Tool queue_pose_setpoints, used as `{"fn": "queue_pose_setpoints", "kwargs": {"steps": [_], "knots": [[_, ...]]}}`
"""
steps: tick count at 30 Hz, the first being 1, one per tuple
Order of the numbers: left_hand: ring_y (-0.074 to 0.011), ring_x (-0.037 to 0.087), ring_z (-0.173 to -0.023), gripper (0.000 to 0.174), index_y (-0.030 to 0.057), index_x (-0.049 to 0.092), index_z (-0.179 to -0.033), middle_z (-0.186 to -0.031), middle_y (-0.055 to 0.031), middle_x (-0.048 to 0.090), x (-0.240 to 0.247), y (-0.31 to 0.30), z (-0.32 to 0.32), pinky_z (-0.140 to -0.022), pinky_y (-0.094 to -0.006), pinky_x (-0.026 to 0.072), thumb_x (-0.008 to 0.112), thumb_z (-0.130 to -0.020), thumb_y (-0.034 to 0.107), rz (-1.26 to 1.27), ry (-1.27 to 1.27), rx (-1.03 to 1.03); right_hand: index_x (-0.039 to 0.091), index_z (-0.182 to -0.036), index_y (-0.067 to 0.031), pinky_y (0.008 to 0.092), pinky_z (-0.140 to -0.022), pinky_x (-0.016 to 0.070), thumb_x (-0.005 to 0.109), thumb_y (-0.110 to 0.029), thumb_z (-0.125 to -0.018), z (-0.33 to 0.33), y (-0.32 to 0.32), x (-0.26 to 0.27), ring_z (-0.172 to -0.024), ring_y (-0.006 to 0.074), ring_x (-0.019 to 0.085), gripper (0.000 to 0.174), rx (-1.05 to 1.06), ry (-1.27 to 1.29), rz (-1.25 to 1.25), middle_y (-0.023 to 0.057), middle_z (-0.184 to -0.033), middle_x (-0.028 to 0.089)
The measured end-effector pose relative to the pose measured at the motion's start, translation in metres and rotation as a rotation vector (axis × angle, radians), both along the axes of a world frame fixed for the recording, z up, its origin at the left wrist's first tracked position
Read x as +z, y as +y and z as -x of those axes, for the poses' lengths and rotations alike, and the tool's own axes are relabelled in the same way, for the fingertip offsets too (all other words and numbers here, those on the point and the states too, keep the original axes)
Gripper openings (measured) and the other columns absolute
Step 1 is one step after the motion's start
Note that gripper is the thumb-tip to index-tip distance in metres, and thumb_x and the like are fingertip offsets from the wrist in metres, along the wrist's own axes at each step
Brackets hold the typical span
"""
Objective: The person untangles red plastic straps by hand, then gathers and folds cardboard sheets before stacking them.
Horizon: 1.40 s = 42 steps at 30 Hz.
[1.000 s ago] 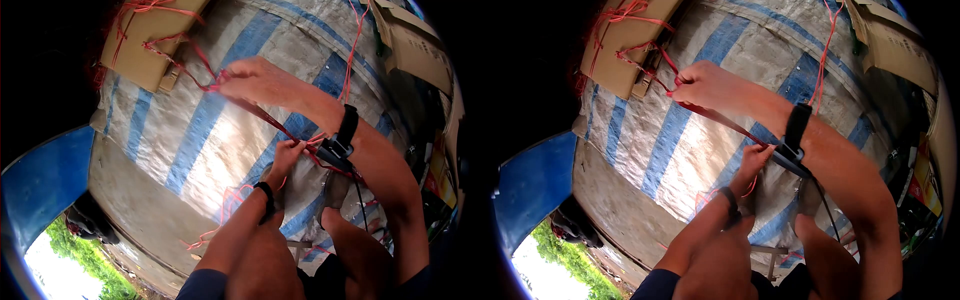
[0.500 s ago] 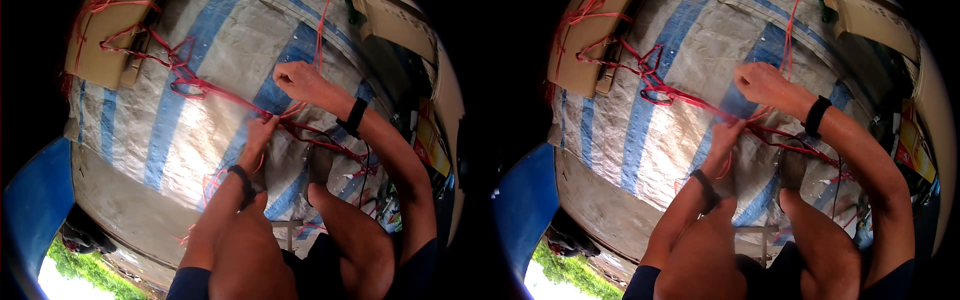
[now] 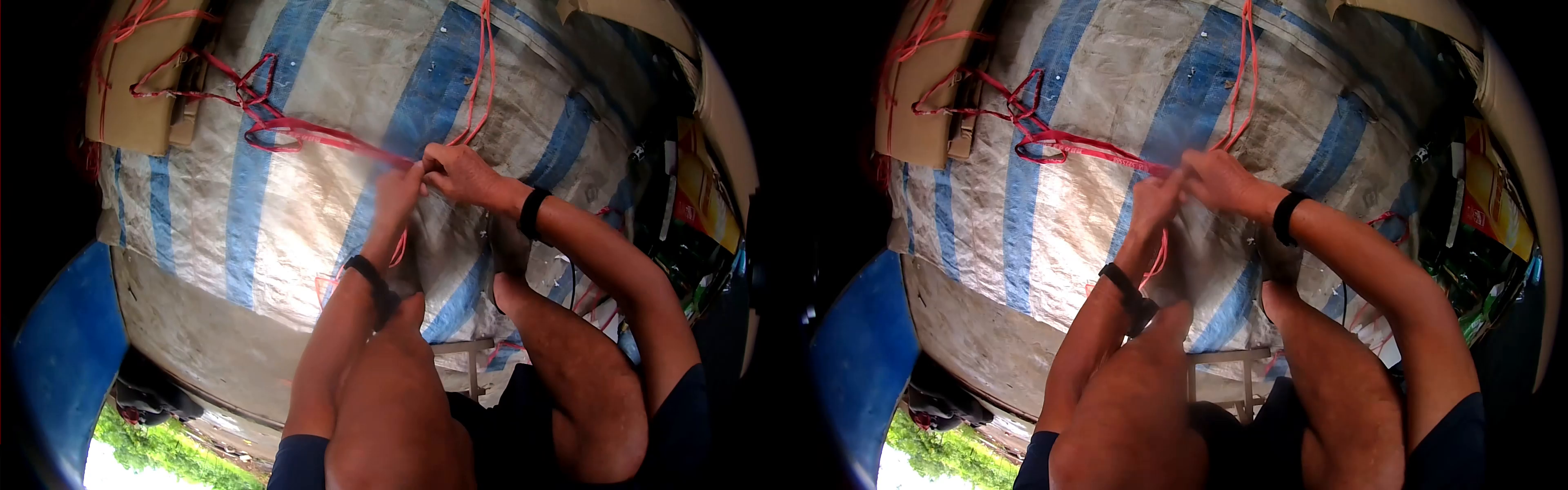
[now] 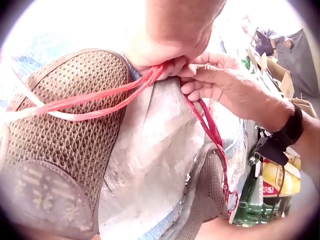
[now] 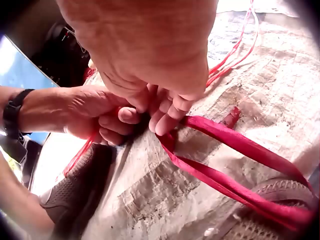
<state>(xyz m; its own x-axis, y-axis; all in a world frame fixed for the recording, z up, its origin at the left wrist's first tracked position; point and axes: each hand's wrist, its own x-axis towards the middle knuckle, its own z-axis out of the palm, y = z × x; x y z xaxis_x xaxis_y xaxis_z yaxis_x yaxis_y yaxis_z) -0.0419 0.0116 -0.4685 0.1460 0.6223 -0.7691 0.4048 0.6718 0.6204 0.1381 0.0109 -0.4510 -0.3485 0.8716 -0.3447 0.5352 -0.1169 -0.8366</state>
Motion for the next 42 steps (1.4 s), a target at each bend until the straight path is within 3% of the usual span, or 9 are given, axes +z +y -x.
{"fn": "queue_pose_setpoints", "kwargs": {"steps": [3, 7, 10, 18, 23, 27, 30, 33, 42], "knots": [[-0.0223, 0.065, -0.061, 0.05, -0.0011, 0.071, -0.071, -0.061, -0.0121, 0.066, 0.0, 0.0, -0.002, -0.061, -0.0382, 0.0469, 0.056, -0.095, 0.04, -0.026, -0.007, -0.051, 0.059, -0.094, -0.0003, 0.0392, -0.07, 0.0523, 0.068, -0.006, -0.086, -0.003, -0.003, -0.01, -0.077, 0.0288, 0.07, 0.013, -0.048, -0.029, -0.009, 0.0163, -0.082, 0.069], [-0.0226, 0.064, -0.057, 0.051, -0.0036, 0.07, -0.073, -0.061, -0.0119, 0.065, 0.009, 0.001, 0.005, -0.059, -0.0388, 0.0474, 0.056, -0.096, 0.039, -0.066, -0.048, -0.078, 0.061, -0.094, 0.0002, 0.0405, -0.07, 0.0522, 0.068, -0.01, -0.087, -0.001, -0.004, -0.018, -0.077, 0.0318, 0.069, 0.014, -0.072, 0.018, -0.017, 0.018, -0.082, 0.069], [-0.0173, 0.063, -0.054, 0.045, -0.0039, 0.072, -0.076, -0.063, -0.0098, 0.067, 0.017, 0.007, 0.009, -0.051, -0.0343, 0.0466, 0.061, -0.096, 0.034, -0.085, -0.072, -0.031, 0.063, -0.092, 0.0003, 0.0531, -0.077, 0.0515, 0.064, -0.02, -0.088, 0.005, 0.0, -0.016, -0.09, 0.0476, 0.065, 0.021, -0.061, -0.104, -0.01, 0.0267, -0.09, 0.068], [-0.0192, 0.069, -0.072, 0.036, -0.0036, 0.073, -0.091, -0.077, -0.0113, 0.071, 0.01, 0.019, 0.033, -0.067, -0.0308, 0.0523, 0.066, -0.095, 0.032, -0.274, -0.082, 0.0, 0.064, -0.087, 0.0007, 0.0534, -0.077, 0.0516, 0.068, -0.017, -0.088, 0.022, 0.015, -0.001, -0.088, 0.047, 0.065, 0.018, -0.002, -0.23, -0.004, 0.0265, -0.085, 0.067], [-0.0193, 0.069, -0.081, 0.022, -0.0033, 0.071, -0.101, -0.091, -0.0096, 0.074, 0.014, 0.033, 0.033, -0.075, -0.0297, 0.0526, 0.072, -0.092, 0.017, -0.345, -0.14, 0.232, 0.064, -0.086, 0.0006, 0.053, -0.075, 0.052, 0.071, -0.016, -0.087, 0.023, 0.015, -0.003, -0.086, 0.0462, 0.066, 0.018, 0.017, -0.268, -0.011, 0.0251, -0.081, 0.067], [-0.0084, 0.057, -0.067, 0.025, 0.0039, 0.063, -0.114, -0.096, -0.0045, 0.068, 0.021, 0.042, 0.042, -0.059, -0.0269, 0.0486, 0.071, -0.094, 0.015, -0.101, -0.317, 0.464, 0.063, -0.085, 0.0007, 0.053, -0.074, 0.052, 0.073, -0.015, -0.087, 0.024, 0.016, -0.004, -0.085, 0.0459, 0.066, 0.019, 0.045, -0.27, -0.003, 0.025, -0.082, 0.067], [-0.0035, 0.043, -0.054, 0.022, 0.0093, 0.066, -0.112, -0.087, 0.0022, 0.065, 0.019, 0.051, 0.054, -0.049, -0.0206, 0.0368, 0.07, -0.097, 0.025, 0.04, -0.646, 0.728, 0.062, -0.086, 0.0009, 0.0532, -0.074, 0.052, 0.073, -0.015, -0.087, 0.023, 0.016, -0.005, -0.084, 0.0462, 0.066, 0.02, 0.056, -0.279, 0.003, 0.0252, -0.081, 0.067], [-0.0034, 0.039, -0.051, 0.02, 0.0108, 0.066, -0.109, -0.085, 0.0027, 0.065, 0.036, 0.067, 0.078, -0.049, -0.0207, 0.0347, 0.07, -0.098, 0.027, 0.115, -0.653, 0.829, 0.061, -0.087, 0.0013, 0.0535, -0.073, 0.0519, 0.072, -0.015, -0.088, 0.022, 0.017, -0.008, -0.084, 0.0468, 0.066, 0.02, 0.071, -0.28, -0.007, 0.0257, -0.081, 0.067], [-0.0028, 0.045, -0.055, 0.008, 0.013, 0.061, -0.102, -0.079, 0.004, 0.062, 0.122, 0.113, 0.196, -0.048, -0.0201, 0.0344, 0.061, -0.103, 0.02, -0.076, -0.52, 0.71, 0.061, -0.087, 0.0013, 0.0536, -0.073, 0.0521, 0.071, -0.016, -0.088, 0.021, 0.016, -0.008, -0.083, 0.0468, 0.066, 0.02, 0.069, -0.265, -0.033, 0.026, -0.079, 0.066]]}}
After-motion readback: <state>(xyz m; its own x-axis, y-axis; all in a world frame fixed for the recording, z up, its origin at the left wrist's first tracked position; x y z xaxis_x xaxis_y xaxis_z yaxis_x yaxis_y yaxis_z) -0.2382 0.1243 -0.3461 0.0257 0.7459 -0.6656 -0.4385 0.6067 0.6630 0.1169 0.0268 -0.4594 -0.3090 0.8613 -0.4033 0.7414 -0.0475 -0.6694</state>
